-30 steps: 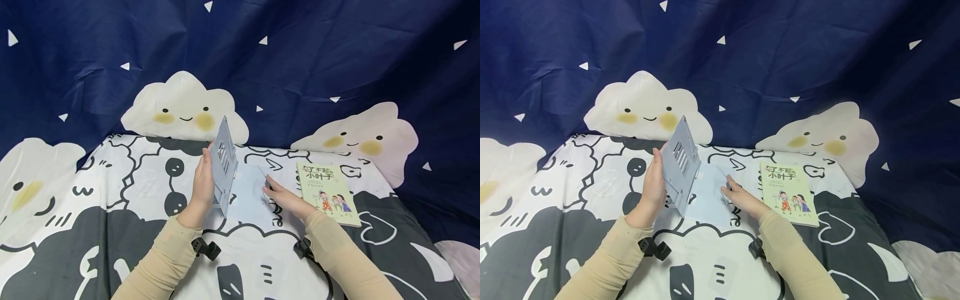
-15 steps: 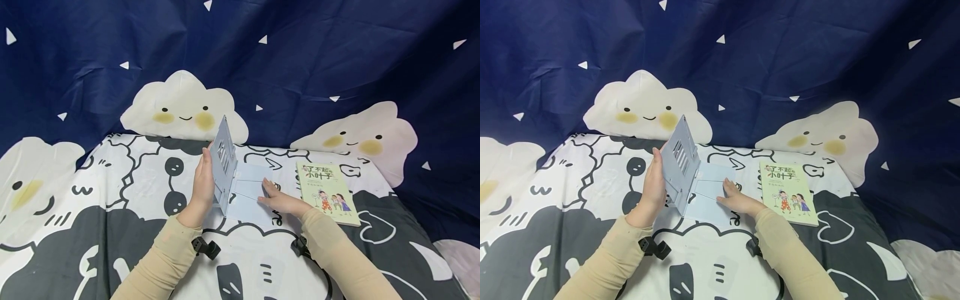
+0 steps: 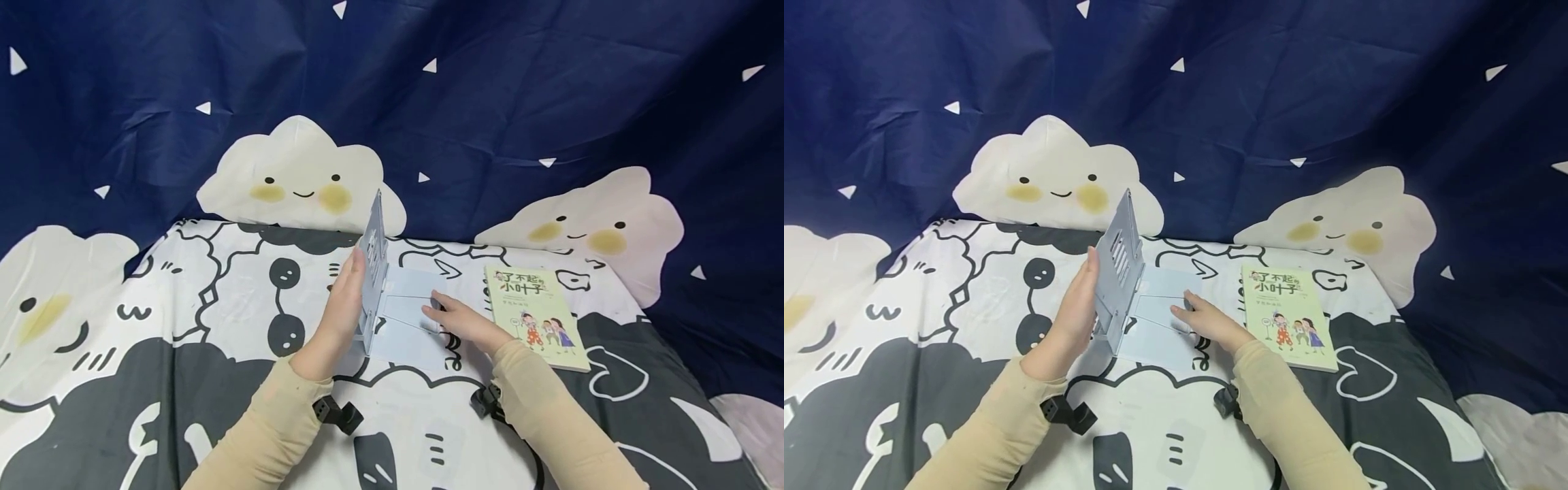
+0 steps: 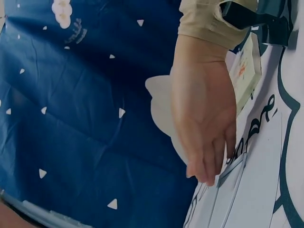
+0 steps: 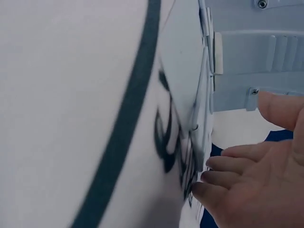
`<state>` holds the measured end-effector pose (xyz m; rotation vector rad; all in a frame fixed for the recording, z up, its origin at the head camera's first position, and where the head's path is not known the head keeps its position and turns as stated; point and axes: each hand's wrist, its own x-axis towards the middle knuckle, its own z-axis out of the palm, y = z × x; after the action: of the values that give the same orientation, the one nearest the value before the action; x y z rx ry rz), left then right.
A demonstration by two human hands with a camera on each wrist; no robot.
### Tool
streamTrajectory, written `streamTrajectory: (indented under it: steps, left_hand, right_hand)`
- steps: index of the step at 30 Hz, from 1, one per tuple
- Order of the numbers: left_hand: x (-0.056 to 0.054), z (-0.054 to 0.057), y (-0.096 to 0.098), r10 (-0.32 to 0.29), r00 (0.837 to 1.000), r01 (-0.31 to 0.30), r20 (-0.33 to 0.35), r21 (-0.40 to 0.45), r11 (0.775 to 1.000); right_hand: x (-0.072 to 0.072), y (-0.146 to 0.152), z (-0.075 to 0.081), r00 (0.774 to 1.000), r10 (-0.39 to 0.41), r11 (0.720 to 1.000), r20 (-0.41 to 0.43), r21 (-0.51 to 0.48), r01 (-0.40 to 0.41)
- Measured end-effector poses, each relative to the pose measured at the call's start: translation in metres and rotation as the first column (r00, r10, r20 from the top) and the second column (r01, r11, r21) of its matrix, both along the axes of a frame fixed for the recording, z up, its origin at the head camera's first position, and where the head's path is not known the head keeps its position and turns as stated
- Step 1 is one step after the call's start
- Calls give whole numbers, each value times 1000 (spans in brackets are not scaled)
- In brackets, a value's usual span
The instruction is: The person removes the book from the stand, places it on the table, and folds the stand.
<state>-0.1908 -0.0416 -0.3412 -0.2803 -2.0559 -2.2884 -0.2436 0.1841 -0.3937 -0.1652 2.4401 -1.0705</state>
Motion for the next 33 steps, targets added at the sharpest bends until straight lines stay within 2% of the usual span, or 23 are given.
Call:
streamTrajectory:
  steps: [3, 6, 9, 11, 15, 18, 21, 27, 33]
  left_hand:
    - [0, 0, 6, -51, 999, 51, 9, -113, 992]
    - [3, -1, 10, -84, 996, 90, 37, -235, 968]
    - [5, -3, 14, -127, 990, 137, 52, -300, 944]
    - [7, -4, 16, -142, 988, 154, 62, -307, 939]
    - [7, -4, 18, -139, 986, 159, 89, -289, 944]
    - [7, -6, 18, -142, 984, 167, 106, -287, 943]
    - [6, -8, 19, -173, 978, 198, 113, -283, 938]
    - [9, -11, 21, -241, 963, 267, 123, -272, 925]
    - [9, -14, 22, -281, 956, 292, 82, -342, 893]
  right_hand:
    - [1, 0, 9, 999, -8, 998, -34, -61, 6]
    - [4, -3, 20, 998, -3, 990, -58, -143, -6]
    - [7, -6, 32, 998, 6, 968, -64, -252, -22]
    - [9, -8, 40, 999, 9, 936, -45, -352, -24]
    - [13, -12, 53, 1000, 22, 837, 4, -548, -16]
    - [16, -14, 61, 999, 33, 793, 14, -609, -18]
    - [18, -17, 68, 999, 41, 781, 4, -624, -30]
    - [17, -21, 77, 999, 36, 790, -25, -612, -44]
    - [17, -19, 81, 998, 31, 804, -47, -592, -53]
